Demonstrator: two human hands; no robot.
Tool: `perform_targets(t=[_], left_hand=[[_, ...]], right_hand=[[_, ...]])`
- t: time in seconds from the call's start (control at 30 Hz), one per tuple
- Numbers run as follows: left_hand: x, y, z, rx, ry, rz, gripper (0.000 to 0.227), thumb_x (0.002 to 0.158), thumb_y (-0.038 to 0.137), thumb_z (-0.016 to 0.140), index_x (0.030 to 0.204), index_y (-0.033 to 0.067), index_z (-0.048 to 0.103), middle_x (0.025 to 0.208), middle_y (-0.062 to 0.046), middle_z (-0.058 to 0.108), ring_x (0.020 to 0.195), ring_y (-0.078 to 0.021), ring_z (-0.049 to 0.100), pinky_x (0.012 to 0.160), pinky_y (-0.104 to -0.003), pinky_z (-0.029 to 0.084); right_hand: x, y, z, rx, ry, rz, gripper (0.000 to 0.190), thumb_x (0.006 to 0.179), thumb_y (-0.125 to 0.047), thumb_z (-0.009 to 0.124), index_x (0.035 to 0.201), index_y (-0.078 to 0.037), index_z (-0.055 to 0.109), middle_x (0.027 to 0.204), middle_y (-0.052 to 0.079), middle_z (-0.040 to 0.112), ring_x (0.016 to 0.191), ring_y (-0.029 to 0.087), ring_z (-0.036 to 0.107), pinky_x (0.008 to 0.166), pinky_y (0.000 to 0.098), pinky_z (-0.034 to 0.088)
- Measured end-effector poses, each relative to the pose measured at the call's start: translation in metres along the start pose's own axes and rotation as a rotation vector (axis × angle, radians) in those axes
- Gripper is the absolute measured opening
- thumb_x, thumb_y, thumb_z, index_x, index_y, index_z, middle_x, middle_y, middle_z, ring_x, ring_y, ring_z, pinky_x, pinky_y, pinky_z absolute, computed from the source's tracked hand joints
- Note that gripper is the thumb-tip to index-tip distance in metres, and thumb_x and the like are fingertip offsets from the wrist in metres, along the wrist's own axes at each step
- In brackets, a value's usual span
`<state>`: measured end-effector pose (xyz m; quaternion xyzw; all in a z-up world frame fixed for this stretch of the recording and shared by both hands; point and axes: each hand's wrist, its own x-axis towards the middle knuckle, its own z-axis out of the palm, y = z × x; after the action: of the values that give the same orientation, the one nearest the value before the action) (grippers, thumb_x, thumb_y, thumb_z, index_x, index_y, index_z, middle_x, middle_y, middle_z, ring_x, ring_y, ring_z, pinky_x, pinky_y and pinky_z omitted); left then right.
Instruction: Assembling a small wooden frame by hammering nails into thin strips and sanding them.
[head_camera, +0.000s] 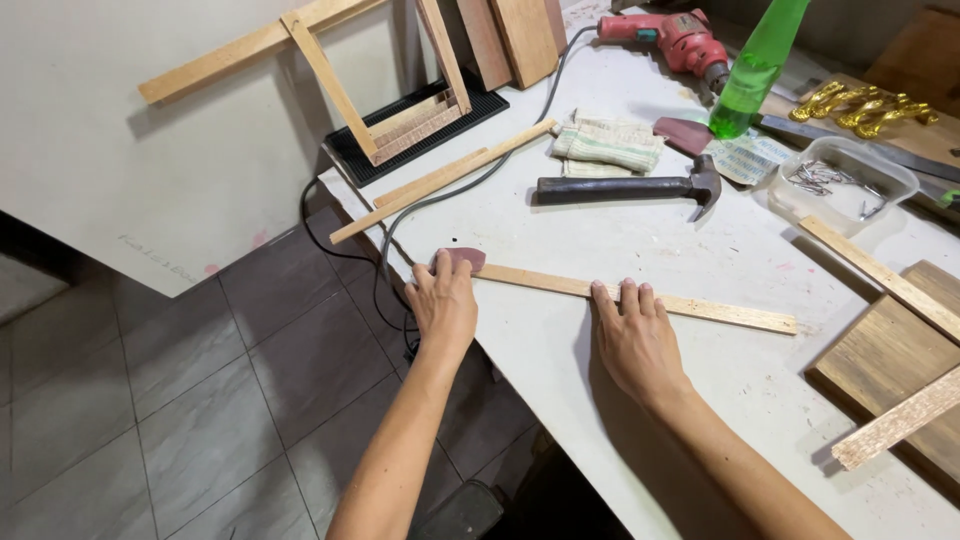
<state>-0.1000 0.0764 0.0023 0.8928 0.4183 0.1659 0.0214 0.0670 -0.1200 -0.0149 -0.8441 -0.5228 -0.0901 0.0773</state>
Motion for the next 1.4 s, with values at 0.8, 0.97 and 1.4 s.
perform_targets(t=[0.8, 0.97, 1.4], left_hand=[[0.005, -0.009, -0.045, -0.284, -0.055, -0.09, 0.027, 0.101, 0.015, 0.051, 0.123, 0.0071, 0.065, 0.136, -0.01, 0.066, 0.116, -0.036, 0.055, 0.099, -0.052, 0.041], [-0.007, 0.042, -0.013, -0.203, -0.058, 0.079, 0.032, 0.1, 0.012, 0.05, 0.13, 0.0088, 0.062, 0.144, -0.013, 0.059, 0.115, -0.0312, 0.057, 0.094, -0.048, 0.048], [0.002, -0.013, -0.002, -0.002, 0.237, 0.134, 0.037, 0.087, 0.003, 0.064, 0.124, 0.003, 0.065, 0.137, -0.011, 0.063, 0.11, -0.035, 0.053, 0.086, -0.051, 0.048]], right_hand=[[0.038, 0.001, -0.026, 0.41, 0.0, 0.115, 0.04, 0.091, -0.005, 0.066, 0.131, -0.01, 0.069, 0.098, 0.014, 0.077, 0.076, 0.031, 0.074, 0.071, 0.0415, 0.06], [0.046, 0.0, -0.001, 0.518, 0.173, -0.079, 0.031, 0.088, 0.0, 0.067, 0.116, -0.01, 0.077, 0.102, 0.013, 0.073, 0.081, 0.031, 0.073, 0.074, 0.0411, 0.06], [0.049, 0.001, 0.008, 0.519, 0.233, -0.184, 0.042, 0.083, 0.01, 0.068, 0.119, -0.009, 0.076, 0.104, 0.014, 0.065, 0.093, 0.032, 0.064, 0.081, 0.0401, 0.057]])
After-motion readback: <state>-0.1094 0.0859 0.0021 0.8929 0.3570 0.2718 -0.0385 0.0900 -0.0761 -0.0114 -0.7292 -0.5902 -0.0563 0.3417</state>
